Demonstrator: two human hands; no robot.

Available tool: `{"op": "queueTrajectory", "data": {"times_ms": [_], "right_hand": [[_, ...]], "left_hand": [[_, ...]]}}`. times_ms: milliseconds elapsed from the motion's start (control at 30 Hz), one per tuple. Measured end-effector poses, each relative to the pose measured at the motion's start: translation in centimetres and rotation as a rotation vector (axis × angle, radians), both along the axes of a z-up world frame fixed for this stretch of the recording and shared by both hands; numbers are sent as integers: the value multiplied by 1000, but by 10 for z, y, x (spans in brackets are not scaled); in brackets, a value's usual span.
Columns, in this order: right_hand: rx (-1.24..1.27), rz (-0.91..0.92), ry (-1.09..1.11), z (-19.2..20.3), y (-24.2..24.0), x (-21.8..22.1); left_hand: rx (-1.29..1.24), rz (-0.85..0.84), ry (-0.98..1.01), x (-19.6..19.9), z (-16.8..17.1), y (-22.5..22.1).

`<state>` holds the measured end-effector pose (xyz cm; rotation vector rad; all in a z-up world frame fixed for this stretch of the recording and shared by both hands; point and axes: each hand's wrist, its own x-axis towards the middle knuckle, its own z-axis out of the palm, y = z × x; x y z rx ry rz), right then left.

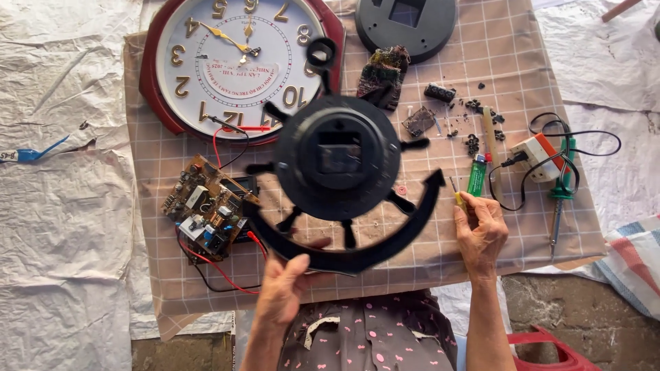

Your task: Reassembling the internal components and housing of a wall clock mechanism on a workspace.

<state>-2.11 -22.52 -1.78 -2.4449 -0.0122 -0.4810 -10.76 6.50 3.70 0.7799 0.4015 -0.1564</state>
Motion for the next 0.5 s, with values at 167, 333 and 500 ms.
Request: {"op": "queueTrajectory", "data": {"times_ms": [167, 333, 500], "right_hand": [[-11, 14, -27, 0, 0, 1], [-2, 17, -32, 0, -1, 1], [-22, 11, -50, 0, -1, 2]], "left_hand": [[24, 233, -101, 4, 19, 33], [145, 295, -147, 12, 27, 48], [202, 299, -81, 33, 22, 41]]}}
